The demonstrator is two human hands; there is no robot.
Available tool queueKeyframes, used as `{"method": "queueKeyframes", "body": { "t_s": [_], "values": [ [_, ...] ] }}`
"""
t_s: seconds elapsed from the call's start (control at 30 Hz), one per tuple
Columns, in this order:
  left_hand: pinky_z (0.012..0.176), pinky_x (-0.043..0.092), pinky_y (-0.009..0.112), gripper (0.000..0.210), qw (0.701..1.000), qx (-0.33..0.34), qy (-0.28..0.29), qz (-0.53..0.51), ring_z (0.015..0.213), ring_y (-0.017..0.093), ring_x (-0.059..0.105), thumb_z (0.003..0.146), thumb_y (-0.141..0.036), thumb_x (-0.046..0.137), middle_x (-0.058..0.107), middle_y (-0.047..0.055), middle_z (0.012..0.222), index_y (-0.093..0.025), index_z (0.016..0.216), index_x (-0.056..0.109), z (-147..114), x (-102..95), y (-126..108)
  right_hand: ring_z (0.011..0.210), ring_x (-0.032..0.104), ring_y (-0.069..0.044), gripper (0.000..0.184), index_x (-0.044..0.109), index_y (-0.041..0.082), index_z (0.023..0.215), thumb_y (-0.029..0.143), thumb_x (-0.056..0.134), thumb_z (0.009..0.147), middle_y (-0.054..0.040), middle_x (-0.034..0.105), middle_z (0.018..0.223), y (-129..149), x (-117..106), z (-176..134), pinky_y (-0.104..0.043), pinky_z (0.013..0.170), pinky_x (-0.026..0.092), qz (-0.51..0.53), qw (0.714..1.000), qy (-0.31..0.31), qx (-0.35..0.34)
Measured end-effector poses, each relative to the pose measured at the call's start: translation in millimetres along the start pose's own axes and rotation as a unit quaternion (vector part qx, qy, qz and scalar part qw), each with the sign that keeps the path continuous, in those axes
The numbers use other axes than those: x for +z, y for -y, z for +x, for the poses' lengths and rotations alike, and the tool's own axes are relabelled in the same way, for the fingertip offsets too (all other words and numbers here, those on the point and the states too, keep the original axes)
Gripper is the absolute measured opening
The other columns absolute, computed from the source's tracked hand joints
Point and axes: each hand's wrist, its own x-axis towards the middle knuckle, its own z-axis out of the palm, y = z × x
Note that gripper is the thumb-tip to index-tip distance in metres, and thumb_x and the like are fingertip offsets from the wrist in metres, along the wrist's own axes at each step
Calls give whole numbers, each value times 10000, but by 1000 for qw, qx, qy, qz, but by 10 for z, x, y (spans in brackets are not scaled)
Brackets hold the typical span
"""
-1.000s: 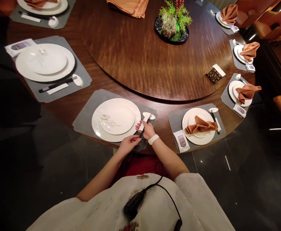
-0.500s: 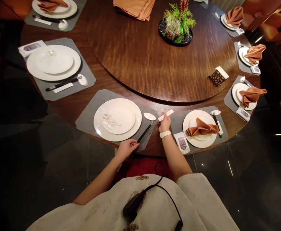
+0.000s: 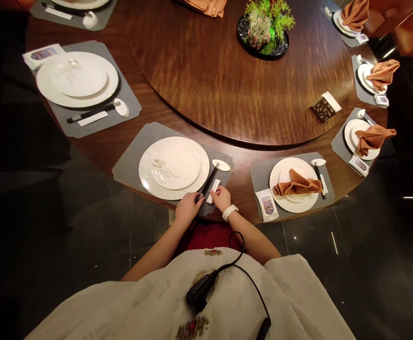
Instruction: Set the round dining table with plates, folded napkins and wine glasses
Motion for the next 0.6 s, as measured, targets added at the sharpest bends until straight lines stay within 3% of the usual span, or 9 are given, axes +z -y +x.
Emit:
{"method": "queueKeyframes", "body": {
  "t_s": [0.17, 0.43, 0.6],
  "values": [
    [808, 518, 336, 364, 999, -17, 19, -24, 978, 260, 666, 927, -329, 610, 613, 134, 1231, -194, 1265, 623, -137, 10, 92, 414, 538, -101, 285, 508, 226, 659, 227, 759, 793, 75, 527, 543, 0, 85, -51, -197, 357, 386, -28, 1000, 3, 11],
    [859, 532, 347, 306, 987, -25, -32, -157, 709, 165, 620, 883, -227, 618, 628, 122, 1106, -131, 1170, 661, -121, 138, 178, 418, 594, -125, 280, 516, 224, 732, 176, 788, 773, 68, 580, 496, 38, 150, -40, -176, 337, 401, 1, 999, 1, 40],
    [864, 538, 349, 284, 981, 3, -43, -190, 744, 176, 617, 868, -220, 587, 656, 103, 1031, -158, 1128, 682, -118, 168, 213, 410, 603, -101, 286, 493, 222, 777, 112, 757, 773, 96, 576, 502, 13, 171, -20, -136, 329, 415, 40, 997, -9, 61]
  ]
}}
